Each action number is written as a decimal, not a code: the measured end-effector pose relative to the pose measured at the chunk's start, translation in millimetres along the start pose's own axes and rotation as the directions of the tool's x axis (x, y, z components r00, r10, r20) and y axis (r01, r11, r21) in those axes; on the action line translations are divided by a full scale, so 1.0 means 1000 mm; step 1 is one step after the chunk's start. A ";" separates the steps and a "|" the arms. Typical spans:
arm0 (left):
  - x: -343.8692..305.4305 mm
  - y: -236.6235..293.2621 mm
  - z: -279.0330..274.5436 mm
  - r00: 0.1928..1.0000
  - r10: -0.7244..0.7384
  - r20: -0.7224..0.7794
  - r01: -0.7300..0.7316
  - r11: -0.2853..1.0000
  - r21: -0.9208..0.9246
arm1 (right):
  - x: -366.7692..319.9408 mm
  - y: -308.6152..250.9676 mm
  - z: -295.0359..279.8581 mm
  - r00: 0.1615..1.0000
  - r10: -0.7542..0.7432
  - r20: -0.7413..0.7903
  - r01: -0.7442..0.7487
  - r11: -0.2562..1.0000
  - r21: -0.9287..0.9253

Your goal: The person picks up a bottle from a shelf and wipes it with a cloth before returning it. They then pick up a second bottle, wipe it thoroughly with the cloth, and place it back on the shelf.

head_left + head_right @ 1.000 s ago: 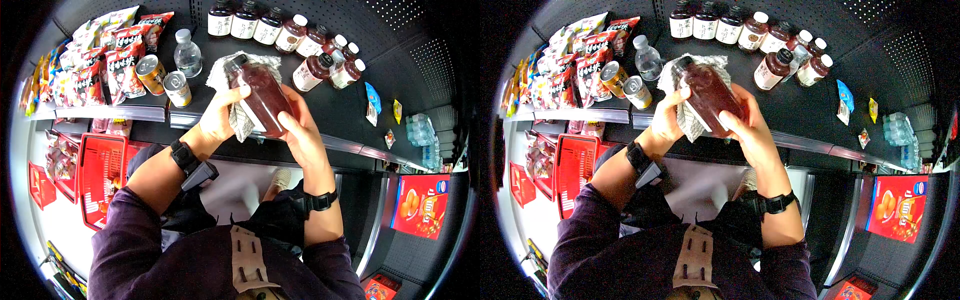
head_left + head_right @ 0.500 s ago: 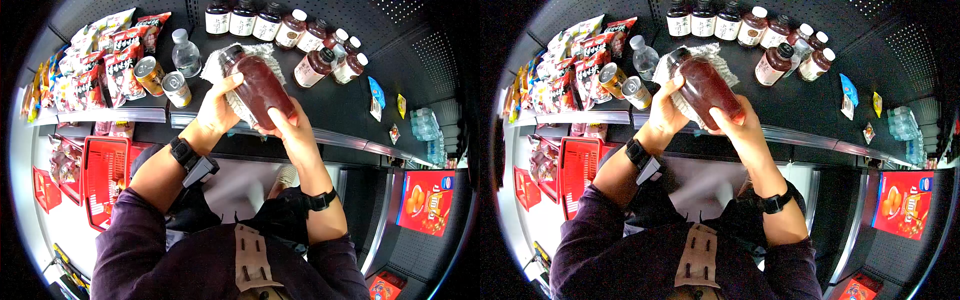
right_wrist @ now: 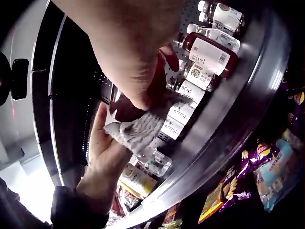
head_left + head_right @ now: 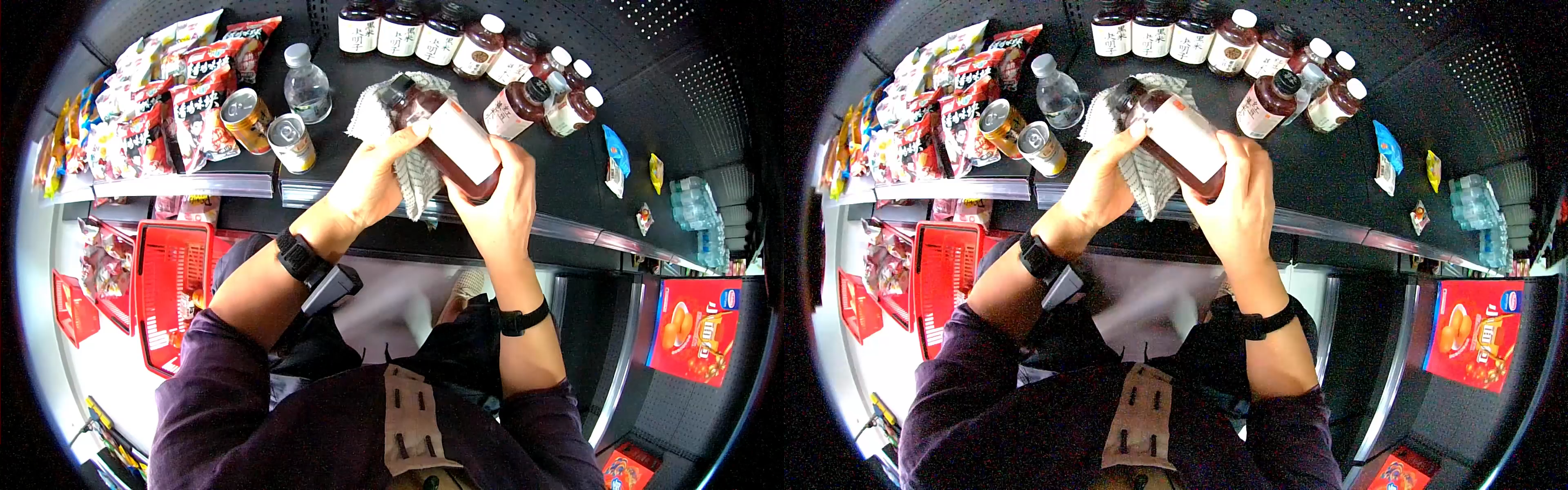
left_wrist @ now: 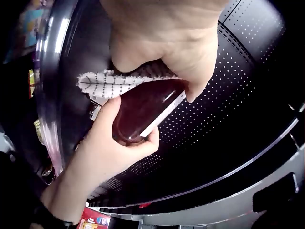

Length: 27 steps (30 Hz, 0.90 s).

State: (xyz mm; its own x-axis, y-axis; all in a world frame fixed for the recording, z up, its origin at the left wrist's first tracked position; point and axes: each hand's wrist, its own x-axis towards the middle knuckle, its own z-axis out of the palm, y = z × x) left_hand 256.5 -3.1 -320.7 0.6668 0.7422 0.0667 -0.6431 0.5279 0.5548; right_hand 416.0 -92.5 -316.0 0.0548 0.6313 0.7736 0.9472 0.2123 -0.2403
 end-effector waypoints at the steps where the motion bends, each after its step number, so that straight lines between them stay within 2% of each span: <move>1: -0.002 0.001 0.003 1.000 -0.011 0.026 0.011 1.000 -0.014 | -0.001 0.000 -0.002 1.000 -0.010 0.016 0.011 0.999 -0.041; 3: -0.006 0.003 0.005 0.997 -0.028 0.076 0.031 0.999 -0.042 | -0.002 -0.002 -0.005 0.998 -0.032 0.051 0.038 0.992 -0.120; 4: -0.005 0.002 0.001 0.997 -0.036 0.063 0.039 0.998 -0.040 | -0.003 -0.005 -0.005 0.998 -0.036 0.059 0.042 0.994 -0.102; 7: -0.001 -0.002 -0.009 1.000 -0.015 -0.014 0.014 0.994 -0.104 | -0.002 -0.013 -0.005 0.991 -0.034 0.130 0.021 0.995 0.100; 8: -0.002 -0.002 -0.012 0.999 -0.019 -0.043 0.012 0.989 -0.149 | 0.000 -0.019 -0.004 0.991 -0.020 0.136 -0.011 0.974 0.226; 9: -0.003 0.000 -0.012 0.999 -0.020 -0.026 0.016 0.988 -0.155 | 0.005 -0.026 -0.007 0.988 -0.016 0.154 -0.029 0.959 0.282; 11: -0.004 0.004 -0.012 1.000 -0.026 0.007 0.027 0.986 -0.166 | -0.001 -0.022 0.000 0.950 0.126 0.286 -0.269 0.796 0.543; 12: -0.004 0.005 -0.012 0.999 -0.024 0.025 0.029 0.982 -0.185 | -0.001 -0.019 0.001 0.901 0.219 0.374 -0.426 0.604 0.673; 13: -0.004 0.005 -0.011 1.000 0.023 0.014 -0.022 0.994 -0.107 | -0.001 -0.016 0.003 0.833 0.281 0.476 -0.551 0.366 0.750; 14: -0.005 0.005 -0.010 0.997 0.071 0.009 -0.071 0.997 -0.029 | -0.001 -0.010 0.004 0.858 0.223 0.462 -0.512 0.437 0.740; 15: -0.005 0.007 -0.008 0.993 0.119 0.009 -0.119 0.992 0.050 | -0.003 -0.009 0.005 0.846 0.234 0.479 -0.533 0.412 0.739; 17: -0.003 0.015 -0.003 0.995 0.083 0.057 -0.080 0.996 -0.042 | -0.006 -0.009 0.008 0.821 0.250 0.514 -0.571 0.361 0.737; 19: -0.002 0.019 0.000 0.997 0.041 0.064 -0.030 0.986 -0.166 | -0.006 -0.009 0.006 0.714 0.334 0.615 -0.677 0.109 0.728; 21: -0.001 0.017 -0.001 0.995 0.032 0.091 -0.014 0.981 -0.196 | -0.006 -0.008 0.002 0.586 0.377 0.717 -0.724 -0.153 0.672; 23: 0.000 0.016 -0.006 0.993 -0.033 0.116 0.064 0.961 -0.271 | -0.005 -0.005 0.000 0.569 0.381 0.729 -0.693 -0.255 0.674; 27: 0.004 0.019 -0.003 0.996 -0.028 0.083 0.055 0.938 -0.342 | -0.006 0.002 0.001 0.515 0.382 0.768 -0.645 -0.418 0.640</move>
State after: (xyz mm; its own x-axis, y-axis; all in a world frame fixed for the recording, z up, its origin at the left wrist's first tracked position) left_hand 245.7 10.9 -311.9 0.7137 0.6902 0.1196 -0.6953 0.6774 0.2400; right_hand 417.6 -95.0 -321.6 0.1474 0.9786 -0.1438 -0.6334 -0.0183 -0.7736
